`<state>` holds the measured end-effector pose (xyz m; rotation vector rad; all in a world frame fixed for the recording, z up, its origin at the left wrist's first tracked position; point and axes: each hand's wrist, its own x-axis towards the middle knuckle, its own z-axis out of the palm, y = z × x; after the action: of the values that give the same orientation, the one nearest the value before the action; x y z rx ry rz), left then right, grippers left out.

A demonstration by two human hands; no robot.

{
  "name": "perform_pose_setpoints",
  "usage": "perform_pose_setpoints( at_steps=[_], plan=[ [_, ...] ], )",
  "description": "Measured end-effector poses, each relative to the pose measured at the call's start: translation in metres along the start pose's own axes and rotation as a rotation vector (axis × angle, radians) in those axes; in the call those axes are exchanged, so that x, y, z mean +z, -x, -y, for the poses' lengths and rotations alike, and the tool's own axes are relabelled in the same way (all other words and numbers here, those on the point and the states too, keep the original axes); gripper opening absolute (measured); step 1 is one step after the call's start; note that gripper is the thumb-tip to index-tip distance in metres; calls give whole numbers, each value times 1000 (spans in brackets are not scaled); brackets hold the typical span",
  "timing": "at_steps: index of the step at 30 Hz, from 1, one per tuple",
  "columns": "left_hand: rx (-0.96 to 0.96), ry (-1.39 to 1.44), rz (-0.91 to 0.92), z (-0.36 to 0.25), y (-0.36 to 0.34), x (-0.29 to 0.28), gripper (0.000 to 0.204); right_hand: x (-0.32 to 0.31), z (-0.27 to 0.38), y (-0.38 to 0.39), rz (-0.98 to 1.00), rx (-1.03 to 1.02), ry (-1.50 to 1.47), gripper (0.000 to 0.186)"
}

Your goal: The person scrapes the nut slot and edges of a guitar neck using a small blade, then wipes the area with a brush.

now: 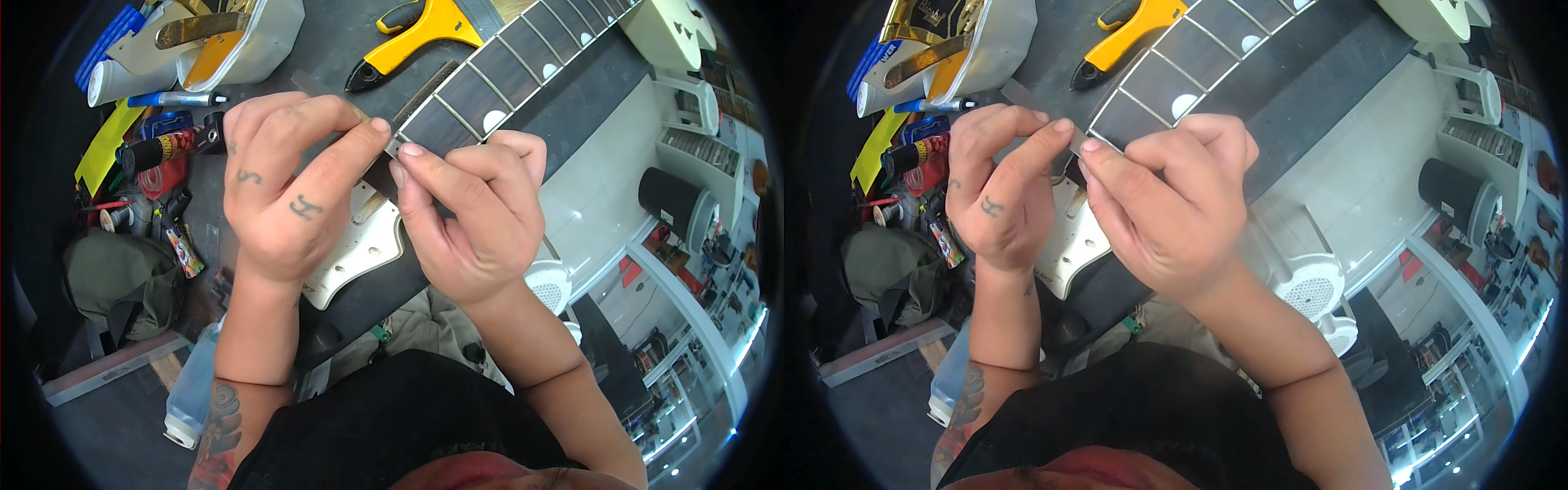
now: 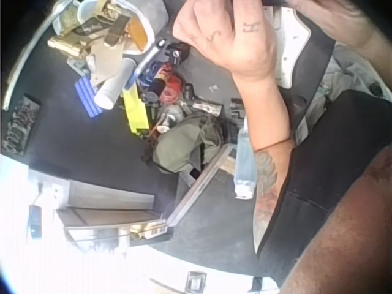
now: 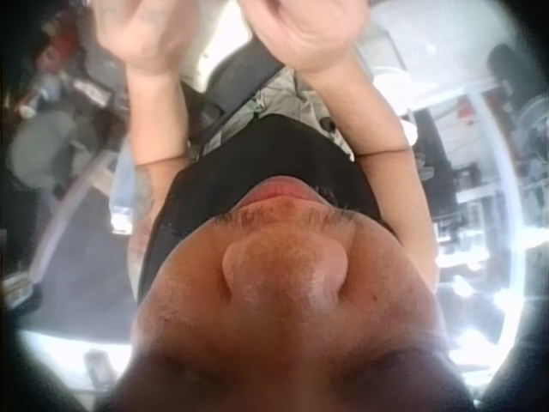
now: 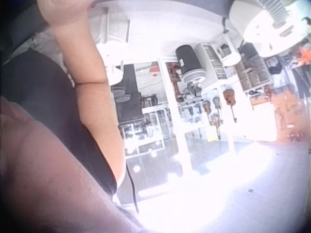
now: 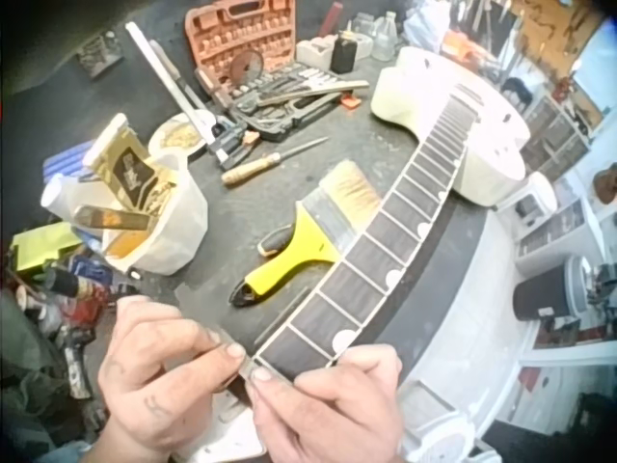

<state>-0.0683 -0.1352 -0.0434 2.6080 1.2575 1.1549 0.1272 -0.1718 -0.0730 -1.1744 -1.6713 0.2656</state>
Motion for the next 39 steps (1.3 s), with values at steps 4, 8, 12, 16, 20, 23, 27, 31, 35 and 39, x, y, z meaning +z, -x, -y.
perform_pose_setpoints(
  at_steps=[4,8,12,16,20,23,27,31,35,39],
  plan=[
    [-49,125,-24,-1,1,6,43,-2,2,1,7,28,24,39],
    [-44,185,-17,-1,4,6,40,-6,7,-3,65,0,13,38],
    [-48,206,-14,-2,6,7,40,-6,6,0,65,18,16,36],
    [-81,228,-32,-2,9,11,39,-3,-3,19,-90,226,-203,38],
    [-79,225,-25,-4,7,11,37,-12,-18,25,-94,237,-231,34],
    [-72,193,-1,-2,5,10,35,-11,-22,25,-68,196,-238,32],
    [-63,182,25,-3,2,11,35,-10,-20,22,-64,217,-266,30],
    [-59,163,-24,-2,2,11,37,-10,-21,23,-75,212,-269,29],
    [-44,126,30,-5,-1,9,35,-13,-23,24,-78,223,-272,29],
    [-36,91,87,-8,-9,4,35,-19,-27,27,-60,228,-263,29]
  ],
)
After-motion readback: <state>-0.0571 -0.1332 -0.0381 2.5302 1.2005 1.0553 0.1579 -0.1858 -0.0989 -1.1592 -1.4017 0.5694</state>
